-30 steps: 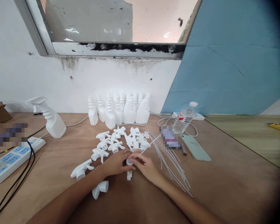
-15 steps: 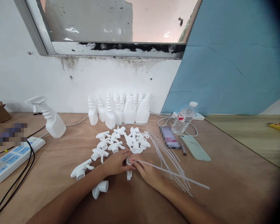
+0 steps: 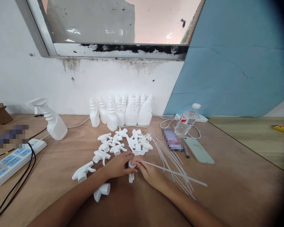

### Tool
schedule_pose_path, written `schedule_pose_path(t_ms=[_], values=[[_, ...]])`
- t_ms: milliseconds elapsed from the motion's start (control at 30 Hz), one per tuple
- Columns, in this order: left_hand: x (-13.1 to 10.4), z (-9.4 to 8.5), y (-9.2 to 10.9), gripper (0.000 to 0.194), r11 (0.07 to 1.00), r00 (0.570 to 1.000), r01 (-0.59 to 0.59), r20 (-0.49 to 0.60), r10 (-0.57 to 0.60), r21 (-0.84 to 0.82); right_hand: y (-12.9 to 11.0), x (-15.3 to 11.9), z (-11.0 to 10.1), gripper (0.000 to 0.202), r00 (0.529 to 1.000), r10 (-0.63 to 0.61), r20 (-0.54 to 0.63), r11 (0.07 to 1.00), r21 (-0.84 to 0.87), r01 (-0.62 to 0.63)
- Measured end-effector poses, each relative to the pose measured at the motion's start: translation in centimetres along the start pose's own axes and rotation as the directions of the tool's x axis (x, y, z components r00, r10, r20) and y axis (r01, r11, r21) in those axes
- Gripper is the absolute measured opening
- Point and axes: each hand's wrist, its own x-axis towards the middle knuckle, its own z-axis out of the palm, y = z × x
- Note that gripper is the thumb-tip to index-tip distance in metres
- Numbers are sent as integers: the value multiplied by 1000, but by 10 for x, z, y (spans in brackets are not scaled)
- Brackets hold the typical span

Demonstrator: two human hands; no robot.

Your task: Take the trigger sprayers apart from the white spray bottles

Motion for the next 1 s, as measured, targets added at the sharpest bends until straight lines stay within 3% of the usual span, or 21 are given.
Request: schedule_pose_path(t_ms=[333, 533, 767, 1000], values=[[0, 1, 0, 28, 1000, 1000, 4, -9, -4, -18, -2, 2, -1, 25, 998, 65, -23, 998, 15, -64], [1, 5, -5, 28, 996, 999, -29, -29, 27, -88, -1, 9, -2, 16, 1000, 16, -1, 1000, 12, -16], [0, 6, -8, 28, 994, 1000, 14, -16, -16, -109, -7, 12, 0, 23, 1000, -7, -3, 1000, -14, 7], [1, 7, -6, 29, 991, 1000, -4, -26, 1, -133, 1, 9, -1, 19, 993, -116, 37, 990, -78, 119]])
